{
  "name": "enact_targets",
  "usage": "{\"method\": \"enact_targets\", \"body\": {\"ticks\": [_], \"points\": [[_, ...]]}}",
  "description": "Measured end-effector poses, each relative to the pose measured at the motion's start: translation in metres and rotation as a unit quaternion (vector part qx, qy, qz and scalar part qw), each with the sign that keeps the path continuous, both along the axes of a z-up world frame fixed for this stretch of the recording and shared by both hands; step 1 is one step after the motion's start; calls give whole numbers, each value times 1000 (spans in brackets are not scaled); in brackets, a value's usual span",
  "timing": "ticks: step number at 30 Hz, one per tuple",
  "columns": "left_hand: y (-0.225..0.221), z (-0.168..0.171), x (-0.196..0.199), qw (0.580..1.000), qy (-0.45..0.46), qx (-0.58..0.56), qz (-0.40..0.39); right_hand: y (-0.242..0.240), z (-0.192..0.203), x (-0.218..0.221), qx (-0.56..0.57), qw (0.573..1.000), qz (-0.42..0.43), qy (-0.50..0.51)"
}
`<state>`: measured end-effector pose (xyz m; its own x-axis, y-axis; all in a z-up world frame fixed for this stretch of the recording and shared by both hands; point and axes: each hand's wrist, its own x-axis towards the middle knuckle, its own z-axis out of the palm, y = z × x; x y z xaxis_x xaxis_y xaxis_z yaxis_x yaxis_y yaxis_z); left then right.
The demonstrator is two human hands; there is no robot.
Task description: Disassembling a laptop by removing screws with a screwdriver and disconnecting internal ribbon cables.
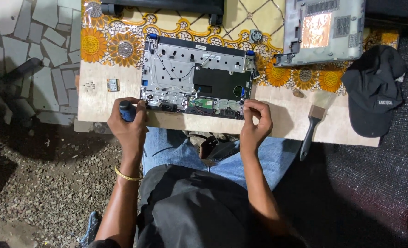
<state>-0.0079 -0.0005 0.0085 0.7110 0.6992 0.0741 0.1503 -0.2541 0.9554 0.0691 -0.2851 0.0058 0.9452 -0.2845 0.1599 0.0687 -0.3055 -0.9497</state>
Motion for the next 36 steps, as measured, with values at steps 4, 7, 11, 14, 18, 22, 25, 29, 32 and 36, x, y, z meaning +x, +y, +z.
{"method": "enact_targets", "body": {"ticks": [4,7,11,14,18,22,25,29,32,36], "points": [[2,-4,-2,1000,1,4,-8,0,-2,0,-2,1000,-7,2],[1,-3,-1,1000,0,17,-9,0,-4,0,-5,1000,-8,0],[3,-1,0,1000,15,1,-10,1,-1,1,-9,1000,-9,3],[3,15,-2,998,48,-46,-21,3,3,-1,-10,1000,-11,3],[9,40,0,996,60,-46,-48,0,-1,0,-8,1000,-7,-9],[9,82,1,997,43,-35,-47,1,-3,0,-16,1000,-9,-10],[1,114,5,995,-31,-21,-90,1,-3,0,-27,999,-17,-8],[-20,163,11,977,-118,-133,-120,-3,-4,-1,-18,1000,3,-2],[-31,176,20,965,-164,-135,-152,0,2,-1,-21,1000,11,2],[-43,170,42,942,-240,-128,-195,5,11,-3,-39,999,6,-6]]}}
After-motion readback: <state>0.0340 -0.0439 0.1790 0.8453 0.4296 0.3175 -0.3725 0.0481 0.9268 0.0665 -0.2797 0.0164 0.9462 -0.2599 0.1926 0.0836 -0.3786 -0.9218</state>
